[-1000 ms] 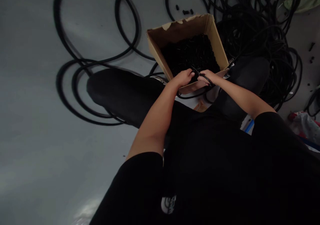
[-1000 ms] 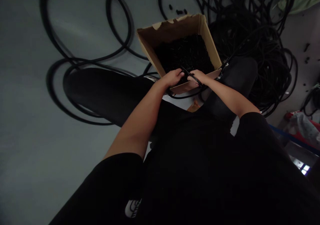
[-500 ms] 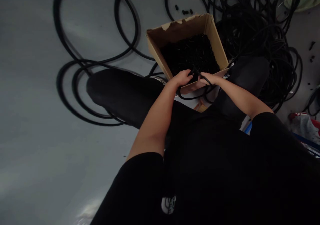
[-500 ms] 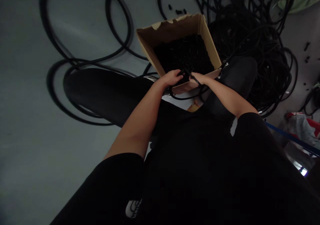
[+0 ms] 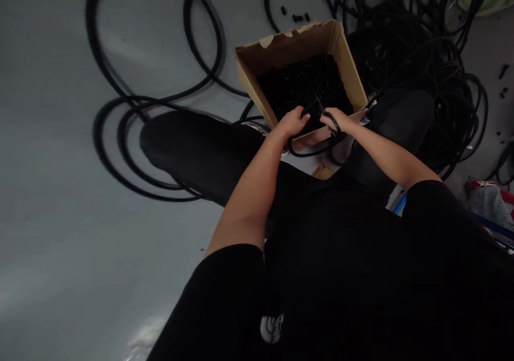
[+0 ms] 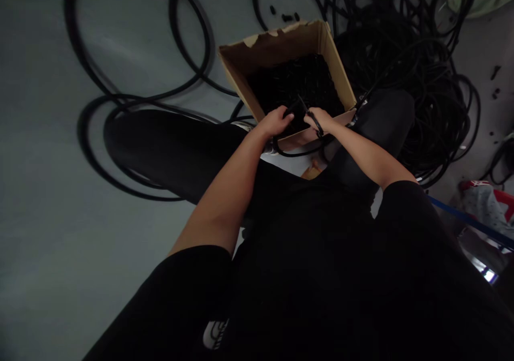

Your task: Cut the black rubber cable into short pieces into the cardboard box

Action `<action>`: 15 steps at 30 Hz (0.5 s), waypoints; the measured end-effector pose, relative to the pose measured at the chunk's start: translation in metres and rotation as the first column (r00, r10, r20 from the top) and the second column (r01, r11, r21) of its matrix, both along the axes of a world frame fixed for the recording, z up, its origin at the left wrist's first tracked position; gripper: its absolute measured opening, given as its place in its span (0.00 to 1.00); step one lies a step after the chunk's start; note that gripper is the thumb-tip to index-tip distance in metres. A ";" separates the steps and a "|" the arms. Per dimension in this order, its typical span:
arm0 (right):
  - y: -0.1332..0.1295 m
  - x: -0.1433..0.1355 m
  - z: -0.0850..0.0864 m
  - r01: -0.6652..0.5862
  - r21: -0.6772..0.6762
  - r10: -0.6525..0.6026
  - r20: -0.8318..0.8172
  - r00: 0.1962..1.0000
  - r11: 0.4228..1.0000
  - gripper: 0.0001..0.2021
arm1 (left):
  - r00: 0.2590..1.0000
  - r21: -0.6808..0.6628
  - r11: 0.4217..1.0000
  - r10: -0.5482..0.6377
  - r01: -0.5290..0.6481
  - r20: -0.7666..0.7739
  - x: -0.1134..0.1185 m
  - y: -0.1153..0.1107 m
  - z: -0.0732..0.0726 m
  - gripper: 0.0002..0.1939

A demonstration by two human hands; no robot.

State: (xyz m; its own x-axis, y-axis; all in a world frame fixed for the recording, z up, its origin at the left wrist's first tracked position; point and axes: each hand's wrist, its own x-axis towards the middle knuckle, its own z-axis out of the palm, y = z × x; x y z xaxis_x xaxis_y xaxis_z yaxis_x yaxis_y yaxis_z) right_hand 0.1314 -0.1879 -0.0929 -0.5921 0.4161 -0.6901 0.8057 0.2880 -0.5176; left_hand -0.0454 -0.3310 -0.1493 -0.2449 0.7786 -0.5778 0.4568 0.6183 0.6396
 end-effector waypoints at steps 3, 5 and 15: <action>0.004 0.001 -0.004 0.018 -0.006 -0.018 -0.004 1.000 1.000 0.01 | 1.000 -0.010 1.000 0.000 0.000 -0.015 0.001 -0.001 0.007 0.26; 0.006 0.003 -0.006 -0.042 0.006 0.042 -0.026 0.999 0.999 0.01 | 1.000 -0.038 0.999 -0.017 0.016 -0.023 0.003 -0.001 0.012 0.26; 0.008 0.004 -0.007 -0.148 -0.012 0.147 -0.076 0.986 0.989 0.08 | 0.990 -0.031 0.990 -0.135 0.134 -0.030 0.006 0.000 0.008 0.23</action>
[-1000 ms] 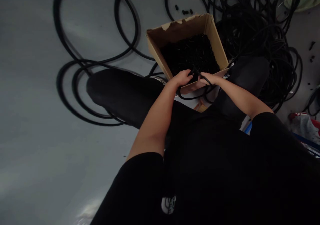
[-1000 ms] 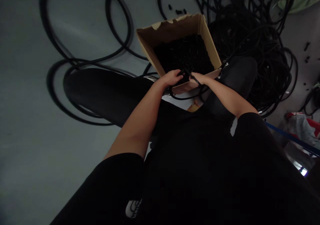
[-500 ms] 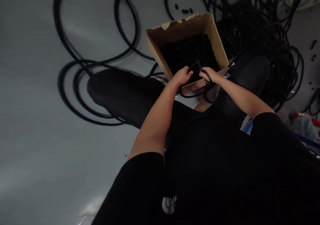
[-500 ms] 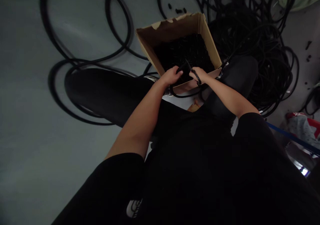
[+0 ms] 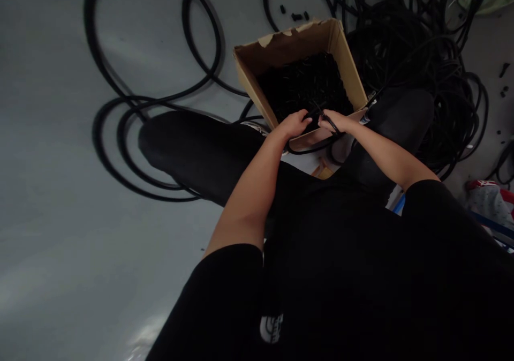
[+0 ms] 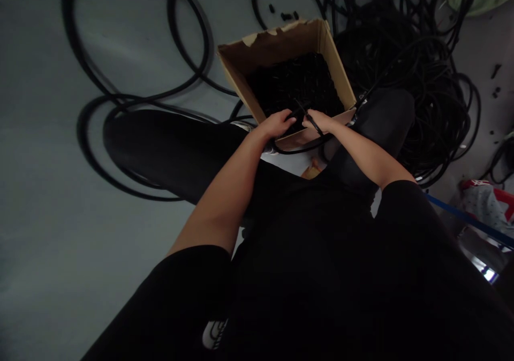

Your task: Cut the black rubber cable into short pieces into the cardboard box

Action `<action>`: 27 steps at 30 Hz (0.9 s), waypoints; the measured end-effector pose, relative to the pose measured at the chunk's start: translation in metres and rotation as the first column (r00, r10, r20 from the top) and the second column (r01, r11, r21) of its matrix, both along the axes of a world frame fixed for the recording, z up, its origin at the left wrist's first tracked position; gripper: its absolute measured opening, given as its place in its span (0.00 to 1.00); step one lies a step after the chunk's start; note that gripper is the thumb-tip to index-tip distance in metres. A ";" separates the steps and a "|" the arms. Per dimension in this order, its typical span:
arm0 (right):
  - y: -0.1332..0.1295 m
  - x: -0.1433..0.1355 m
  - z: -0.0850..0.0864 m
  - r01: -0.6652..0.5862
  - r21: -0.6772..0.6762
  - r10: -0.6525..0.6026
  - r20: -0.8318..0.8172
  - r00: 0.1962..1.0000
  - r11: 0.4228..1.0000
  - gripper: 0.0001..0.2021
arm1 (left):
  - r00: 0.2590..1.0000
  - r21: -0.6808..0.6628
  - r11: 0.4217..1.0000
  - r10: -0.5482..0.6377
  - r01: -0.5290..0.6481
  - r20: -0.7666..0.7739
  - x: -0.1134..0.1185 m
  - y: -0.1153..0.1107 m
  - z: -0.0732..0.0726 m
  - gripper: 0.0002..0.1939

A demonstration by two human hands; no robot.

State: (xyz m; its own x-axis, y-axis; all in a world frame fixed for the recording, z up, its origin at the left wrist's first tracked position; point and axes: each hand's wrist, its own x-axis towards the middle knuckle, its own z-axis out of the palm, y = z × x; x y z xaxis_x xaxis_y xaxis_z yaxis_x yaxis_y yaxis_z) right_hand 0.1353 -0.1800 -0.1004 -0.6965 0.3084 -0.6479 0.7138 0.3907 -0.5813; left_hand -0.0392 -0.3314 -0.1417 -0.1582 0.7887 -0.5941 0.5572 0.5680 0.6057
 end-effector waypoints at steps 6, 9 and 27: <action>-0.005 0.001 0.004 0.113 -0.048 -0.111 0.033 0.993 0.992 0.06 | 0.999 0.016 0.999 -0.040 0.040 -0.008 -0.004 -0.002 -0.007 0.24; -0.010 0.003 0.004 0.206 -0.136 -0.199 0.063 0.978 0.969 0.12 | 0.999 0.017 0.999 -0.045 0.045 -0.030 -0.005 -0.002 -0.006 0.24; -0.011 0.004 0.000 0.067 0.040 -0.072 0.115 0.991 0.997 0.11 | 0.987 -0.134 0.986 -0.111 0.095 -0.114 -0.001 0.002 -0.003 0.26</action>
State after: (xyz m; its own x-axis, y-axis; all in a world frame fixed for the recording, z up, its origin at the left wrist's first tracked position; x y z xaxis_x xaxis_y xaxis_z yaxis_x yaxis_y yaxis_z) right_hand 0.1396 -0.1907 -0.1001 -0.5933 0.3778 -0.7108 0.8017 0.3568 -0.4796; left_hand -0.0401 -0.3291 -0.1450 -0.1566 0.7234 -0.6724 0.6814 0.5720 0.4567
